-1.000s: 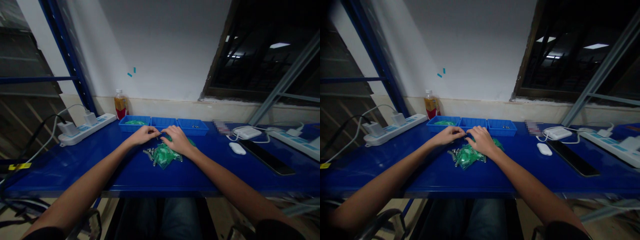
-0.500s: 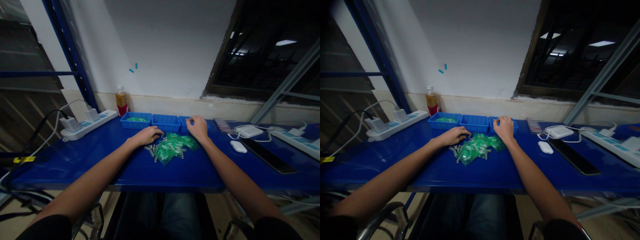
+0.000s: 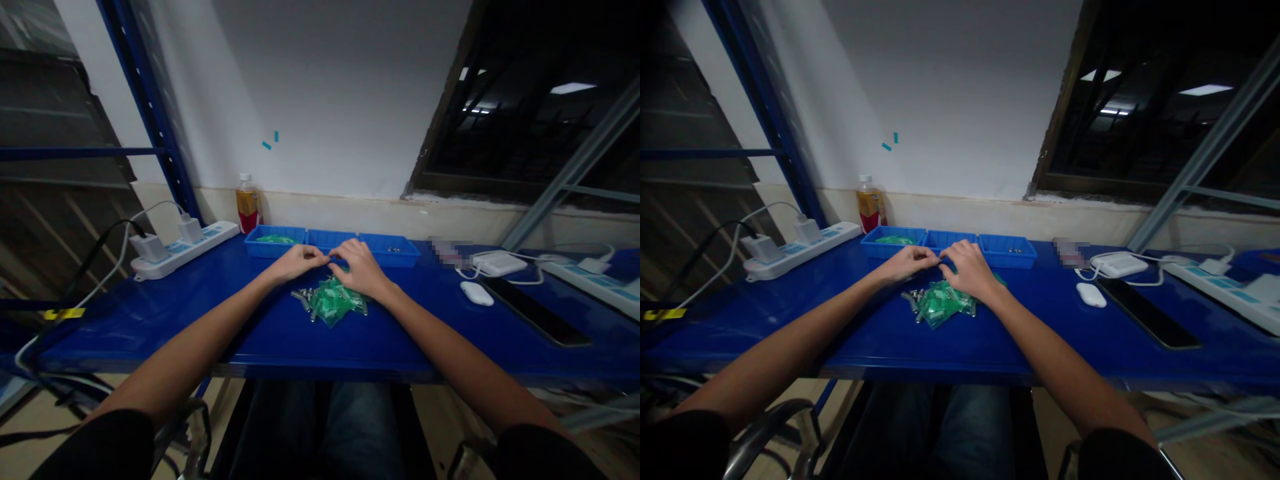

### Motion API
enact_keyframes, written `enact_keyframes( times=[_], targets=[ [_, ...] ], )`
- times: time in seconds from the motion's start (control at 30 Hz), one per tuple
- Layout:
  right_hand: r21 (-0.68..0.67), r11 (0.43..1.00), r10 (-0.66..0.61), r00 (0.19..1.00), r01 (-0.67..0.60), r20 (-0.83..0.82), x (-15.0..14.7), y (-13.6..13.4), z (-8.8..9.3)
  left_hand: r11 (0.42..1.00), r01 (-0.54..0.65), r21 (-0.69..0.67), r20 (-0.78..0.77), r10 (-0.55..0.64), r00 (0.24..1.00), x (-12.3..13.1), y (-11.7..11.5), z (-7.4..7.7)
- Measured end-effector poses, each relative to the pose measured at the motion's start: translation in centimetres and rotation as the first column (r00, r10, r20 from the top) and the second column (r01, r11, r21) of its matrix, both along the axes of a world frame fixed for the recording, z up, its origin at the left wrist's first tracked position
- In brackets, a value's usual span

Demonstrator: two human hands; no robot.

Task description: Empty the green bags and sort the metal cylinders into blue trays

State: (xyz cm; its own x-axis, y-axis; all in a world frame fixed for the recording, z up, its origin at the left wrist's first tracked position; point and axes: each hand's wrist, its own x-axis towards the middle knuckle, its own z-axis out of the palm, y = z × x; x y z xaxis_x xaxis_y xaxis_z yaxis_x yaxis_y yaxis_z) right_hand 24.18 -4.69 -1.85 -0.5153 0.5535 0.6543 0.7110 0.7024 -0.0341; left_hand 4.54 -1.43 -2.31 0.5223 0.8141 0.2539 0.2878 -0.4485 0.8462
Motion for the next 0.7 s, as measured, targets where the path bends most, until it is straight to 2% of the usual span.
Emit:
enact_keyframes(
  times=[0.07,0.2,0.37,0.43,0.53,0.6,0.7],
  targets=[
    [-0.01,0.999,0.045,0.998,-0.045,0.032,-0.4,-0.3,-0.3,0.999,0.019,-0.041,0.057,-0.016,0.998,0.2,-0.4,0.3],
    [0.01,0.999,0.034,0.999,-0.034,0.029,-0.3,-0.4,-0.6,0.999,0.034,-0.031,0.074,-0.031,0.997,0.6,-0.7,0.3],
    [0.009,1.0,-0.02,1.0,0.02,0.012,-0.1,-0.3,-0.1,0.998,-0.01,0.066,-0.018,0.011,1.0,0.5,0.0,-0.2],
    [0.003,0.996,-0.089,0.996,0.09,-0.027,0.7,0.4,0.2,0.983,-0.004,0.184,-0.128,0.027,0.991,0.3,0.3,-0.7],
    [-0.006,0.958,-0.283,0.949,0.285,-0.138,3.0,2.1,0.1,0.92,0.117,0.374,-0.34,0.019,0.94,0.4,0.6,-1.3],
    [-0.03,0.903,-0.427,0.886,0.429,-0.181,4.8,3.3,-0.2,0.885,0.202,0.42,-0.434,0.001,0.901,0.5,0.6,-1.4],
    [-0.097,0.811,-0.585,0.794,0.578,-0.162,6.7,4.4,-0.9,0.878,0.232,0.419,-0.487,0.002,0.874,0.9,0.5,-1.3]
  ],
)
